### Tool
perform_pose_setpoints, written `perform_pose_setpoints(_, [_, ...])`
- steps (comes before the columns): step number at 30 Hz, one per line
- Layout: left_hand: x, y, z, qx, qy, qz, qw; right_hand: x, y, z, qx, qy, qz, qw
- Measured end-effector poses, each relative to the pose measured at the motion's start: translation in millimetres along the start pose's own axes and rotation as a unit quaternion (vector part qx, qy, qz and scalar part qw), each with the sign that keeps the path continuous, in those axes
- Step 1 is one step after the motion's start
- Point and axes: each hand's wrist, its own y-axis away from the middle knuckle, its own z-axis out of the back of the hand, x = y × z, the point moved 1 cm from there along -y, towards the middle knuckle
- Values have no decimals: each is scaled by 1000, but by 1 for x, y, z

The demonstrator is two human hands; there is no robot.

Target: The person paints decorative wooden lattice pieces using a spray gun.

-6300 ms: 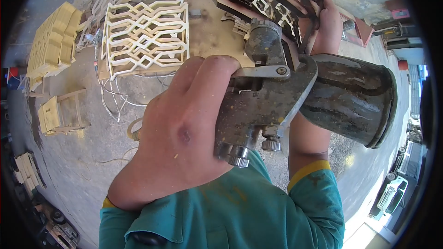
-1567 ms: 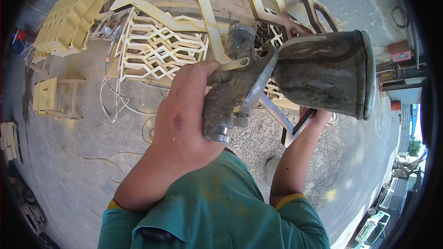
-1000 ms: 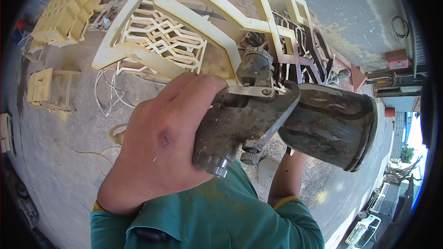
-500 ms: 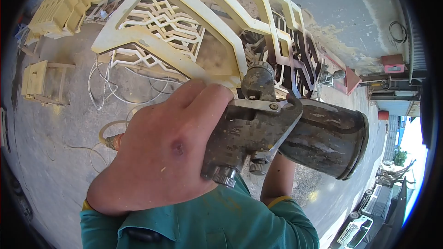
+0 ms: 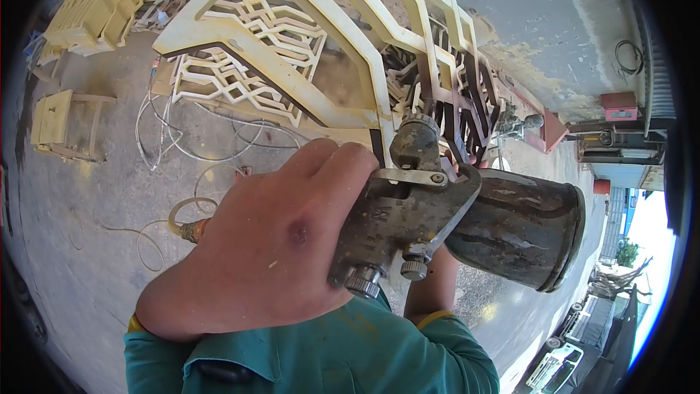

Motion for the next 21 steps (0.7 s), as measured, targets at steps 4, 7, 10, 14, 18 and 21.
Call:
perform_pose_setpoints(4, [4, -2, -4, -29, -14, -1, 999, 7, -6, -9, -11, 7, 19, 1000])
perform_pose_setpoints(7, [11, -5, -9, -85, -20, -23, 996, 12, -10, -16, -19, 12, 30, 999])
perform_pose_setpoints(10, [11, -7, -10, -120, -22, -35, 992, 15, -11, -18, -27, 13, 34, 999])
perform_pose_setpoints(14, [13, -6, -11, -71, 1, -25, 997, 15, -10, -17, -36, 14, 37, 999])
perform_pose_setpoints(18, [13, -8, -15, -6, 15, -15, 1000, 12, -10, -13, -43, 12, 37, 998])
perform_pose_setpoints(21, [13, -10, -16, -11, -1, -6, 1000, 15, -12, -14, -47, 13, 40, 998])
